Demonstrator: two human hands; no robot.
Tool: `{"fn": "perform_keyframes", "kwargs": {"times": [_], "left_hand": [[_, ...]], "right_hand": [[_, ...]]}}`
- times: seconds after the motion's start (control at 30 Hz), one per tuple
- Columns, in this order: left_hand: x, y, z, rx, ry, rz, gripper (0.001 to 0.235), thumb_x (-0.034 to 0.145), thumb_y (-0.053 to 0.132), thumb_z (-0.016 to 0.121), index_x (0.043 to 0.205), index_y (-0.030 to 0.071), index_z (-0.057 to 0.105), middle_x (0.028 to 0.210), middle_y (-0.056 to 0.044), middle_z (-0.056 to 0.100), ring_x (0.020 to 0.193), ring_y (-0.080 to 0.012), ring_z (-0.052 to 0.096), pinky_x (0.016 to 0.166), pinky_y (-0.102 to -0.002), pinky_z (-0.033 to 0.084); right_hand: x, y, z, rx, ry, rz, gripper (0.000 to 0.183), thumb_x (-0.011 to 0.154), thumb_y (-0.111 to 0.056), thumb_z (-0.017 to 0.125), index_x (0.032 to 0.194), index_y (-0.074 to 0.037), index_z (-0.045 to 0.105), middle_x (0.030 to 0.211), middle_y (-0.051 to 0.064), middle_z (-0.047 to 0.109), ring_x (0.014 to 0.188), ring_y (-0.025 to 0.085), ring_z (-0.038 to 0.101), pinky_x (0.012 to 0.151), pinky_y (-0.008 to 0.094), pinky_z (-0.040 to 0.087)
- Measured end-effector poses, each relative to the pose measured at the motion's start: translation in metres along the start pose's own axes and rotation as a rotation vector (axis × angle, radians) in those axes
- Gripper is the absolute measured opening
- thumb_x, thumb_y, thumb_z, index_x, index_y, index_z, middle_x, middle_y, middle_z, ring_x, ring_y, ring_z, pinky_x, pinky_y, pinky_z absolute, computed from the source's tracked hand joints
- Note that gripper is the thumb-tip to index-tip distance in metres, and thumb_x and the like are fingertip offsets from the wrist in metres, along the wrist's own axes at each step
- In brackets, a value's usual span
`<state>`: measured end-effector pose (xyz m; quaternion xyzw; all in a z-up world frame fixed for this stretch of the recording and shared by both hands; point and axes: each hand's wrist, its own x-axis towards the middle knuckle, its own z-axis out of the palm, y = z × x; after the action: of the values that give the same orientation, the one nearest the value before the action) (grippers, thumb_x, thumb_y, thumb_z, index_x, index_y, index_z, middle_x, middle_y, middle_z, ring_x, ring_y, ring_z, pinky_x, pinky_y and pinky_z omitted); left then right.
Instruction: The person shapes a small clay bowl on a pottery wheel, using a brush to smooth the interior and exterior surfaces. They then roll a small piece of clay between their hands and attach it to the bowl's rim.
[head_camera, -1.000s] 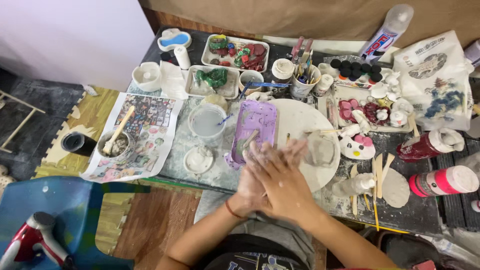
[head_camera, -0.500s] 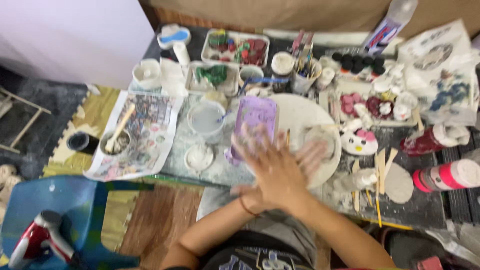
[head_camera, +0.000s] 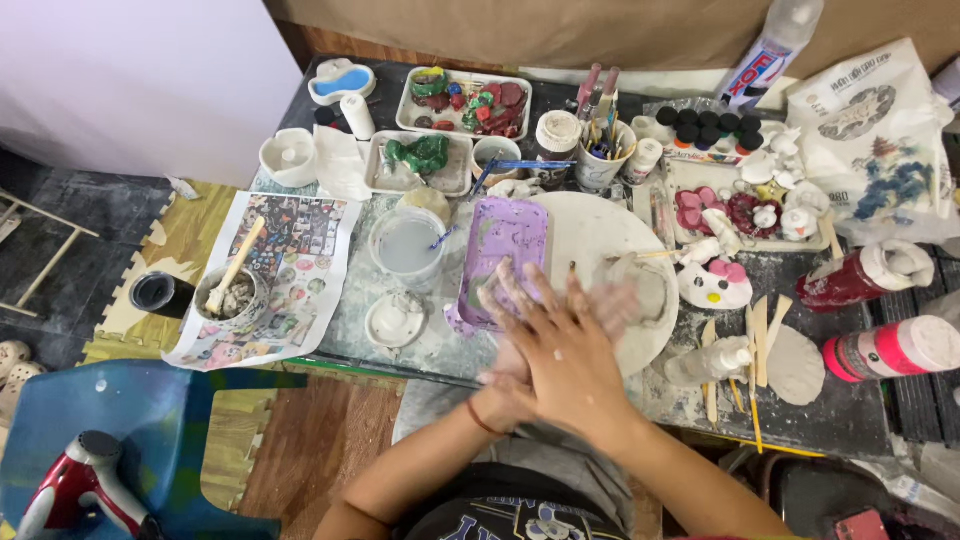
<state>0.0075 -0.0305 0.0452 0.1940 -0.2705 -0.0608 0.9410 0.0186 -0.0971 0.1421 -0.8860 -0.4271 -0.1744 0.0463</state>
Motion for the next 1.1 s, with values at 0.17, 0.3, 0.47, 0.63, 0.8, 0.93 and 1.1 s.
{"fn": "perform_keyframes", "kwargs": {"times": [0.17,0.3,0.47,0.63,0.8,0.93,1.1], "left_hand": [[0.002,-0.011,0.02,-0.074,-0.083,-0.144,0.097,0.101,0.073,0.041,0.168,0.01,0.009,0.175,-0.022,0.008,0.162,-0.0396,0.012,0.134,-0.049,0.013],[0.009,0.024,-0.007,0.097,0.062,0.009,0.097,0.101,0.074,0.038,0.167,0.01,0.008,0.176,-0.021,0.007,0.163,-0.0376,0.01,0.134,-0.047,0.012],[0.0,-0.012,0.019,-0.012,-0.067,-0.217,0.097,0.101,0.074,0.035,0.167,0.009,0.007,0.176,-0.021,0.006,0.164,-0.0352,0.009,0.134,-0.045,0.012],[0.011,0.008,-0.007,0.249,0.006,-0.128,0.1,0.1,0.076,0.031,0.168,0.007,0.007,0.177,-0.02,0.005,0.165,-0.0327,0.007,0.134,-0.043,0.009],[-0.009,-0.031,-0.001,-0.239,0.039,-0.017,0.097,0.096,0.076,0.031,0.17,0.018,0.01,0.176,-0.017,0.009,0.161,-0.0374,0.013,0.13,-0.054,0.015],[0.007,0.007,0.021,-0.052,-0.043,-0.08,0.09,0.103,0.073,0.029,0.17,0.015,0.014,0.174,-0.024,0.011,0.162,-0.0392,0.016,0.131,-0.054,0.013],[0.022,-0.014,0.041,-0.206,0.182,0.235,0.084,0.103,0.068,0.029,0.168,0.019,0.01,0.174,-0.02,0.009,0.159,-0.0392,0.019,0.13,-0.058,0.016]], "right_hand": [[-0.001,0.012,0.005,0.077,-0.022,0.038,0.096,0.094,-0.08,0.019,0.164,-0.015,0.026,0.171,0.016,0.017,0.158,0.039,0.014,0.125,0.062,0.007],[-0.018,-0.011,0.006,0.008,0.061,-0.052,0.104,0.086,-0.087,0.013,0.161,-0.017,0.025,0.166,0.014,0.017,0.152,0.04,0.018,0.119,0.068,0.006],[-0.003,-0.002,0.007,-0.019,-0.068,-0.004,0.104,0.089,-0.086,0.016,0.165,-0.015,0.021,0.169,0.024,0.021,0.154,0.045,0.018,0.12,0.065,0.01],[-0.013,-0.013,0.013,-0.008,0.067,-0.093,0.103,0.084,-0.085,0.02,0.163,-0.018,0.015,0.168,0.016,0.016,0.154,0.042,0.019,0.12,0.067,0.01],[-0.003,0.005,0.012,0.174,0.0,0.055,0.094,0.092,-0.08,0.033,0.165,-0.02,0.024,0.172,0.015,0.017,0.158,0.041,0.015,0.124,0.066,0.01],[-0.002,0.005,0.006,0.061,0.115,0.035,0.096,0.083,-0.079,0.047,0.16,-0.024,0.029,0.167,0.013,0.02,0.153,0.04,0.011,0.118,0.069,0.006],[-0.024,0.013,0.011,0.132,-0.014,0.117,0.098,0.09,-0.077,0.041,0.162,-0.013,0.024,0.171,0.015,0.019,0.159,0.041,0.011,0.125,0.064,0.005]]}}
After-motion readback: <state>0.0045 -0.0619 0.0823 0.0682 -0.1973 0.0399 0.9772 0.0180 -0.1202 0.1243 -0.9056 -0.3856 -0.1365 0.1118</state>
